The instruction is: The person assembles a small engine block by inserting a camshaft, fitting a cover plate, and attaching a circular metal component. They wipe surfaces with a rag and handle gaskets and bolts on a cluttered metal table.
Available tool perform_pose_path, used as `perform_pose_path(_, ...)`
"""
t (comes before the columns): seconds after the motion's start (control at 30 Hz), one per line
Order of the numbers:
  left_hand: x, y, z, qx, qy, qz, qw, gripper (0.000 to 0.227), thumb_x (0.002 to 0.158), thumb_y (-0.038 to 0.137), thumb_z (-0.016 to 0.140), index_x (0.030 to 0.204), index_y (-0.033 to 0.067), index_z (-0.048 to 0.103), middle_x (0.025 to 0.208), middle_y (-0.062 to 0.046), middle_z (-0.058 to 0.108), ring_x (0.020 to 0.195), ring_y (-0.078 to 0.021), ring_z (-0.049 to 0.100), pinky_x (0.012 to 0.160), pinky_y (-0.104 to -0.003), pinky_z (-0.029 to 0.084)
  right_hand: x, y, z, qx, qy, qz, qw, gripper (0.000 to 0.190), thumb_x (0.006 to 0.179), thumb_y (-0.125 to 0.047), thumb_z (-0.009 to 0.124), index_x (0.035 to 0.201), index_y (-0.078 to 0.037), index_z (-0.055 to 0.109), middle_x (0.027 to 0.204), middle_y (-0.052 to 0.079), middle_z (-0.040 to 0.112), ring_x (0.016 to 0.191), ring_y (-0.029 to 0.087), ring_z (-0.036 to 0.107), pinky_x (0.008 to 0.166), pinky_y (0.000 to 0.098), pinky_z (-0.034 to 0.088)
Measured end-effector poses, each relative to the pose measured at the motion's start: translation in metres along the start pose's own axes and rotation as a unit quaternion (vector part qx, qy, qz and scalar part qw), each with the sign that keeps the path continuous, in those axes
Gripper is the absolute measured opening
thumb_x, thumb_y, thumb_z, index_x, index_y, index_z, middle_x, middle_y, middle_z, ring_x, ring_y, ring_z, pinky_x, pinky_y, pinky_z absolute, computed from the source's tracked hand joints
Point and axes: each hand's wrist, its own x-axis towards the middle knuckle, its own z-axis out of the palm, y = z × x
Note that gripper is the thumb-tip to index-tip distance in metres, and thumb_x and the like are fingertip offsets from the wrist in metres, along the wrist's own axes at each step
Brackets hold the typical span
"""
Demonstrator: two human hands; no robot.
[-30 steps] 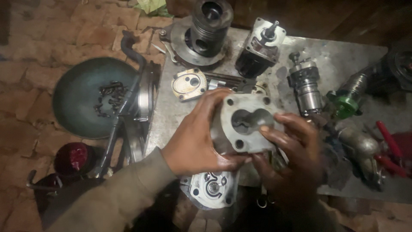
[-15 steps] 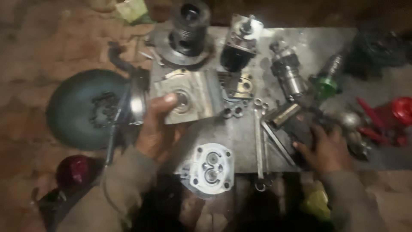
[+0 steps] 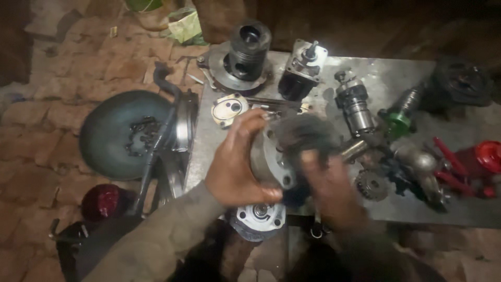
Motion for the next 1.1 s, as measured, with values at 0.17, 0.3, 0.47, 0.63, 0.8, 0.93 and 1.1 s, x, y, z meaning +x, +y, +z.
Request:
perform_pose_path(0.17,-0.003,0.002,0.003,0.048,-0.023,0.047,0.997,0.115,0.053,0.032,0.101,0.146,0.0094,0.036,0.150,-0.024,0.044,0.135,-0.0459,0.055,0.105,-0.049,0.056,0.024,-0.032,-0.004,0.175,0.067,-0.029,0.982,0.039,0.099,-0.009,0.061,0.136,0.005,0.061,0.113,0.028,0.063,0.095,0.033,0.060,0.086,0.0447,0.047)
perform_pose_path(0.3,0.000,0.004,0.008,0.047,-0.038,0.037,0.997,0.117,0.051,0.033,0.101,0.145,0.0084,0.035,0.147,-0.027,0.044,0.129,-0.0486,0.057,0.100,-0.049,0.058,0.015,-0.063,-0.012,0.230,0.167,-0.053,0.957,0.038,0.102,-0.013,0.059,0.136,0.004,0.058,0.124,0.019,0.071,0.109,0.027,0.070,0.095,0.0374,0.056)
perform_pose_path(0.47,-0.003,0.005,0.014,0.011,-0.006,0.092,0.996,0.123,0.055,0.027,0.098,0.145,-0.0033,0.019,0.146,-0.028,0.042,0.127,-0.0511,0.055,0.098,-0.049,0.057,0.001,-0.059,0.006,0.240,-0.078,-0.285,0.925,0.058,0.092,-0.004,0.057,0.147,0.007,0.043,0.148,0.017,0.054,0.137,0.026,0.053,0.117,0.0351,0.042)
perform_pose_path(0.63,-0.001,0.010,0.017,0.071,-0.033,0.063,0.995,0.117,0.049,0.030,0.100,0.143,0.0080,0.036,0.145,-0.027,0.044,0.130,-0.0503,0.054,0.100,-0.052,0.055,0.034,-0.045,0.006,0.230,0.049,-0.228,0.945,0.045,0.098,0.000,0.057,0.143,0.006,0.054,0.134,0.015,0.066,0.124,0.023,0.065,0.108,0.0354,0.052)
perform_pose_path(0.8,-0.001,0.004,0.023,0.052,-0.051,0.040,0.997,0.113,0.052,0.030,0.098,0.144,0.0066,0.037,0.144,-0.026,0.045,0.129,-0.0482,0.054,0.100,-0.051,0.056,0.018,-0.059,0.005,0.112,0.085,-0.298,0.944,0.048,0.090,0.009,0.052,0.137,0.005,0.058,0.142,0.024,0.061,0.136,0.028,0.056,0.116,0.0434,0.044)
perform_pose_path(0.93,0.007,-0.019,0.026,0.178,-0.029,0.078,0.980,0.097,0.061,0.028,0.096,0.138,0.0120,0.039,0.135,-0.018,0.046,0.127,-0.0427,0.057,0.106,-0.056,0.054,-0.022,-0.089,0.020,0.001,0.010,-0.410,0.912,0.049,0.083,0.011,0.051,0.128,-0.001,0.065,0.142,0.027,0.062,0.143,0.031,0.052,0.123,0.0522,0.036)
perform_pose_path(1.1,0.008,-0.029,0.019,-0.012,-0.043,-0.082,0.996,0.083,0.077,0.019,0.081,0.147,0.0105,0.037,0.150,-0.023,0.044,0.118,-0.0386,0.066,0.087,-0.040,0.063,-0.027,-0.115,-0.005,0.048,-0.114,-0.442,0.888,0.024,0.094,-0.010,0.069,0.118,-0.012,0.071,0.127,0.013,0.074,0.128,0.033,0.067,0.117,0.0506,0.044)
